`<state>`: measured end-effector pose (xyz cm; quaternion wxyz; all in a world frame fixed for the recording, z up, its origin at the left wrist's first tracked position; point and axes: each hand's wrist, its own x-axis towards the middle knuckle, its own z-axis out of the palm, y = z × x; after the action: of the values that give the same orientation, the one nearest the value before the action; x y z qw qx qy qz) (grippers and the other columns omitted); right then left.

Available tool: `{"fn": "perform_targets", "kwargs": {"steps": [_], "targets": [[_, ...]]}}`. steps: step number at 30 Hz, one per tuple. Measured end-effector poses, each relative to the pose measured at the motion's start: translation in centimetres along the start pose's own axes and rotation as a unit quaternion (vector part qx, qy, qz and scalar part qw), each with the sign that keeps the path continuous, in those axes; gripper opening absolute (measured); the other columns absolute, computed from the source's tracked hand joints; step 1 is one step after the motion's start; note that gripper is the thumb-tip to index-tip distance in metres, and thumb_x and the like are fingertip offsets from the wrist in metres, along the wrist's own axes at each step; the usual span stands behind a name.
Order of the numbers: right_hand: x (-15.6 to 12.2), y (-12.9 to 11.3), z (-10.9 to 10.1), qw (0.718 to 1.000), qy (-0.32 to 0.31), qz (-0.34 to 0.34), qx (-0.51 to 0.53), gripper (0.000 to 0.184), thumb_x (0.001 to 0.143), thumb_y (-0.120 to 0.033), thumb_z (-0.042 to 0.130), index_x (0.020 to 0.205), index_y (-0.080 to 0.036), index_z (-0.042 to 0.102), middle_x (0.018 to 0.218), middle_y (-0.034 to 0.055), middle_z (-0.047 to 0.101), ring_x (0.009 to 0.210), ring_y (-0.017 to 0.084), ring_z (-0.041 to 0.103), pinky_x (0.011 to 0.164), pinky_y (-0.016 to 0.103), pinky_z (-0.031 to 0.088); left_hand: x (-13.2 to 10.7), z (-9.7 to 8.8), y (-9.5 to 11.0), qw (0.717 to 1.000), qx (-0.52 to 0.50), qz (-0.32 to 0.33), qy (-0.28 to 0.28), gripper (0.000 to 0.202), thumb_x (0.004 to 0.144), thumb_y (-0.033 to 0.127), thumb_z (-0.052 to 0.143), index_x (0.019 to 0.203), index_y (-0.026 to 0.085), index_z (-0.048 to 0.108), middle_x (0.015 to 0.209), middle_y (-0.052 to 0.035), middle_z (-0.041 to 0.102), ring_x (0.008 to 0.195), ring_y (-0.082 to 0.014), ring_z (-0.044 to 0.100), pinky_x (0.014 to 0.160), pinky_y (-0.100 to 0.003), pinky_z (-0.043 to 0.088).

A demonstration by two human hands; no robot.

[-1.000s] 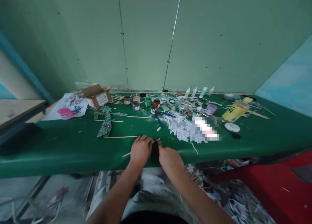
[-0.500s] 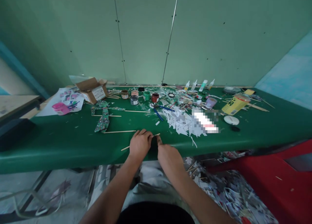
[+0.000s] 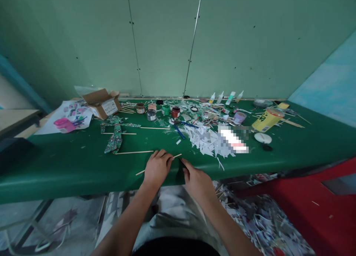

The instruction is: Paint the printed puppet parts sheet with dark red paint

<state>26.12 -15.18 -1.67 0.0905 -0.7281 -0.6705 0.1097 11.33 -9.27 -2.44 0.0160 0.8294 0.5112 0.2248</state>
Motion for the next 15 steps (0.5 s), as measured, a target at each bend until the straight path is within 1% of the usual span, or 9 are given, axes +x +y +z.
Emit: {"fn": "perform_targets", "kwargs": {"steps": [3, 7, 12, 15], "targets": [[-0.2, -0.1, 0.2, 1.000, -0.009, 0.005, 0.005, 0.047, 0.097, -0.025, 0.034, 0.144, -0.024, 0.042, 0.102, 0.0095, 0.076, 0.083, 0.024, 0.074, 0.065, 0.029, 0.050, -0.1, -0.1, 0.0, 1.000, -0.004, 0.005, -0.004, 0.015, 0.093, 0.025, 0.054, 0.091, 0.022, 0.069, 0.093, -0.0032, 0.067, 0.089, -0.0198, 0.060, 0.085, -0.034, 0.045], [-0.6, -0.4, 0.1, 1.000, -0.007, 0.006, 0.021, 0.045, 0.097, -0.023, 0.032, 0.142, -0.021, 0.042, 0.100, 0.0097, 0.075, 0.082, 0.024, 0.073, 0.065, 0.029, 0.048, -0.4, -0.2, 0.0, 1.000, 0.000, 0.004, -0.013, 0.015, 0.093, 0.025, 0.056, 0.092, 0.024, 0.070, 0.092, -0.0023, 0.066, 0.089, -0.0197, 0.060, 0.083, -0.034, 0.045], [-0.7, -1.0, 0.0, 0.999, -0.014, 0.004, 0.038, 0.047, 0.098, -0.021, 0.031, 0.145, -0.021, 0.034, 0.095, 0.0099, 0.075, 0.082, 0.024, 0.073, 0.064, 0.028, 0.046, -0.4, 0.0, 0.3, 1.000, 0.019, -0.015, -0.009, 0.020, 0.095, 0.024, 0.050, 0.093, 0.023, 0.071, 0.098, -0.0050, 0.063, 0.091, -0.0206, 0.058, 0.080, -0.034, 0.043], [-0.5, -1.3, 0.1, 0.999, -0.017, 0.003, 0.048, 0.045, 0.098, -0.021, 0.030, 0.142, -0.022, 0.038, 0.096, 0.0099, 0.075, 0.083, 0.024, 0.073, 0.064, 0.028, 0.046, -0.2, 0.0, 0.3, 0.999, 0.026, -0.013, -0.016, 0.020, 0.095, 0.023, 0.050, 0.092, 0.023, 0.070, 0.093, -0.0038, 0.064, 0.089, -0.0200, 0.058, 0.079, -0.033, 0.042]]}}
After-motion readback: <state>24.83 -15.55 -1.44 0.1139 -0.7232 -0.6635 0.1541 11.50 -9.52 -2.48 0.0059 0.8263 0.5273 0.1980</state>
